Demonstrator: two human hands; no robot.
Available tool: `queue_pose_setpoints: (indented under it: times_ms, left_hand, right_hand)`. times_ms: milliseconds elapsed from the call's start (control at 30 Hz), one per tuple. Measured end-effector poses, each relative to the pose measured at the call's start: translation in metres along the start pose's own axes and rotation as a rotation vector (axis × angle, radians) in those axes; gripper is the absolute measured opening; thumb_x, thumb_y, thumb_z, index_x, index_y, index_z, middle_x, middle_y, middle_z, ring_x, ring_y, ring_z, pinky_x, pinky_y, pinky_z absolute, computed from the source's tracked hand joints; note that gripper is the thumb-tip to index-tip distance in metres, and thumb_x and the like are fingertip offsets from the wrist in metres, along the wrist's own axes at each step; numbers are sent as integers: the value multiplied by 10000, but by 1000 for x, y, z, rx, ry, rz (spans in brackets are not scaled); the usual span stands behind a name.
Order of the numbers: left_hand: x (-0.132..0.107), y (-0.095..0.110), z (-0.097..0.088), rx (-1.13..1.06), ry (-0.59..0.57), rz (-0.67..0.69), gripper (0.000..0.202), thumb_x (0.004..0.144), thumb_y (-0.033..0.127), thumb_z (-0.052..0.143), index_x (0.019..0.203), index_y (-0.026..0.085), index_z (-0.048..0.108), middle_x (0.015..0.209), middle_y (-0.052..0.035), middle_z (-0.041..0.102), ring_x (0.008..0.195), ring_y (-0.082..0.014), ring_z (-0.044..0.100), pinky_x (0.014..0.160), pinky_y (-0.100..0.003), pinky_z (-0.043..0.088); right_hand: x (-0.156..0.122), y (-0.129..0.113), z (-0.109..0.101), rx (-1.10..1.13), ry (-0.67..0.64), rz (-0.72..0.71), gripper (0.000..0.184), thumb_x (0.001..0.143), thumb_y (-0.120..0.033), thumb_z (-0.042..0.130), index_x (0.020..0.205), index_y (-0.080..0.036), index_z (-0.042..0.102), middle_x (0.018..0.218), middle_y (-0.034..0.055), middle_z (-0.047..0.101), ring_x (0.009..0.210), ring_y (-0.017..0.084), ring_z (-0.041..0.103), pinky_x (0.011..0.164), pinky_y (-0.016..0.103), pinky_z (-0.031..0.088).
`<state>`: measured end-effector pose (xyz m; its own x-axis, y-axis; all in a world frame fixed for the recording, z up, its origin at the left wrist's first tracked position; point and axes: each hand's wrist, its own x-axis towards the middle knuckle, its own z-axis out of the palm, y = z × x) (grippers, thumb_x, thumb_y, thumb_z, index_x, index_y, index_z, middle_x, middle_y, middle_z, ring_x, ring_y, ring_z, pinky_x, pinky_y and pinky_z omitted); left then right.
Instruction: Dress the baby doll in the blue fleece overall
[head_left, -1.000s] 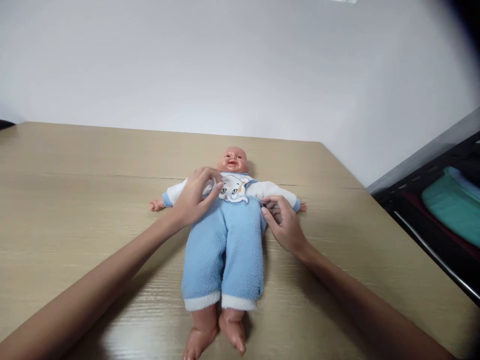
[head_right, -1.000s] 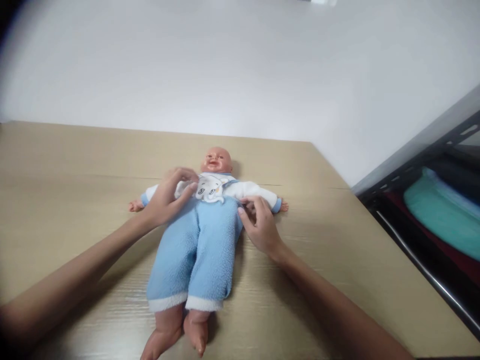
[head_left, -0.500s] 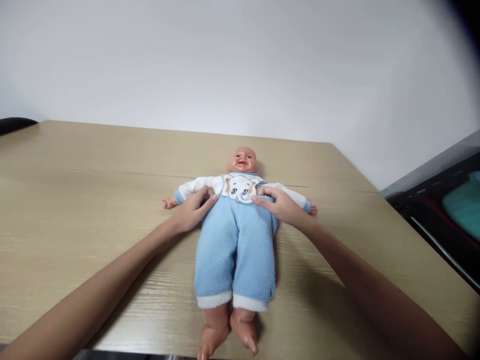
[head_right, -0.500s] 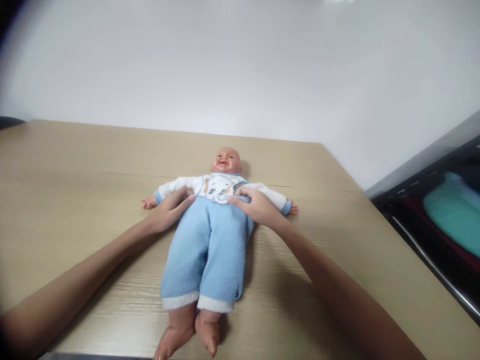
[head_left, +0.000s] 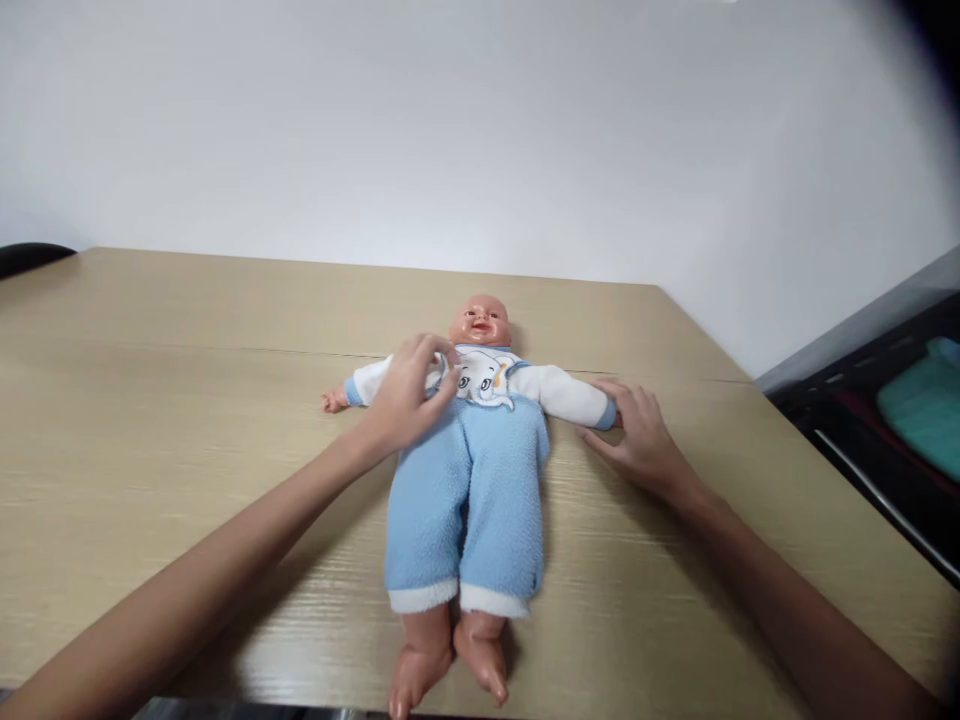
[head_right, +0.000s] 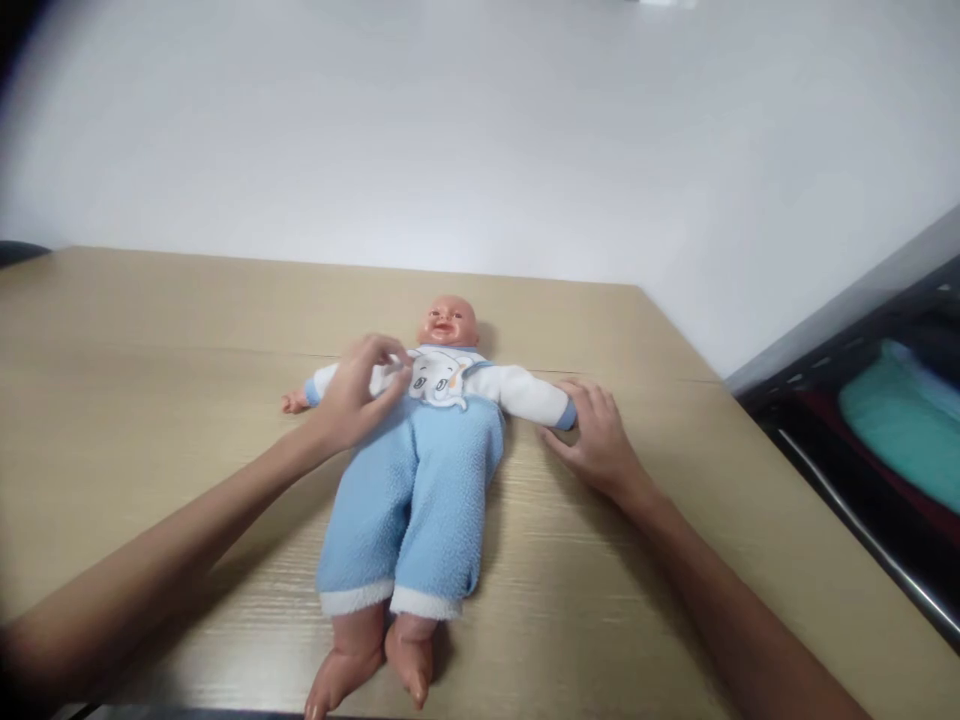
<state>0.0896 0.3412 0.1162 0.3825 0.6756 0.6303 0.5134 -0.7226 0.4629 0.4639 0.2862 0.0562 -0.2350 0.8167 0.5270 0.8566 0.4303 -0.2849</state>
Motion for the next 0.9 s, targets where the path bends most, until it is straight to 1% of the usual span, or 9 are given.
queue_pose_setpoints:
  times_ms: [133,267,333,467,567,633,767,833,900]
  left_hand:
    - [42,24,35,-8,-251,164,201,1062,365,607,1188,211,632,1266,-122,670,1241,-314,589,1120,-496,449]
    - [78,21,75,-44,-533,298,391,983,386,736,1283,157,635,1319,-166,684,1198,-343,616,1038,-493,478]
    - [86,18,87,-37,-602,316,501,929,396,807,1331,163,620,1364,-172,682,1219,-358,611,1014,-487,476]
    - [85,17,95,29,-597,253,655,839,395,888,1382,174,596,1380,-161,687,1232,-370,600,1002,-480,447]
    - [78,21,92,108,-590,259,572,873,335,817,1381,175,606,1352,-143,711,1220,-366,597,1032,-498,410]
    - [74,22,90,150,-586,295,466,915,327,738,1337,164,627,1307,-148,725,1199,-368,596,1043,-516,397]
    - [70,18,86,79,-520,298,323,949,363,627,1193,152,632,1220,-162,717,1135,-360,594,1010,-522,425]
    - [69,14,84,-6,-455,260,286,925,363,615,1138,172,614,1169,-150,702,1106,-347,589,995,-511,445]
    - [67,10,82,-86,-382,212,251,905,367,609,1088,196,590,1111,-129,681,1072,-332,580,976,-495,464]
  right_hand:
    - [-4,20,-4,179,-47,162,603,917,-504,798,1423,-218,641,1297,160,743,1184,375,713,1032,547,567]
    - [-3,17,-8,320,47,259,535,821,-545,899,1220,-227,736,1156,124,794,1022,336,762,921,506,615]
    - [-3,8,-8,407,112,320,546,788,-560,925,1176,-226,735,1094,107,792,951,311,757,850,473,631]
    - [-3,-20,-9,629,137,417,542,784,-551,933,1178,-236,732,1016,70,765,864,263,724,785,421,629]
    - [-2,-36,-10,799,123,455,524,817,-550,914,1216,-266,729,1071,76,752,843,240,693,743,385,610]
    - [-3,-39,-9,857,138,440,548,850,-588,878,1275,-284,713,1201,98,736,919,253,696,793,394,613]
    - [-8,-32,0,1002,186,414,572,1014,-734,542,1382,-305,628,1379,129,671,1121,315,702,907,475,631]
    - [-11,-28,6,1006,169,424,545,1061,-717,414,1372,-309,598,1283,119,692,1075,318,717,894,504,636]
    - [-13,-25,11,913,108,402,519,1075,-698,408,1356,-306,600,1180,106,710,1010,313,723,913,519,628]
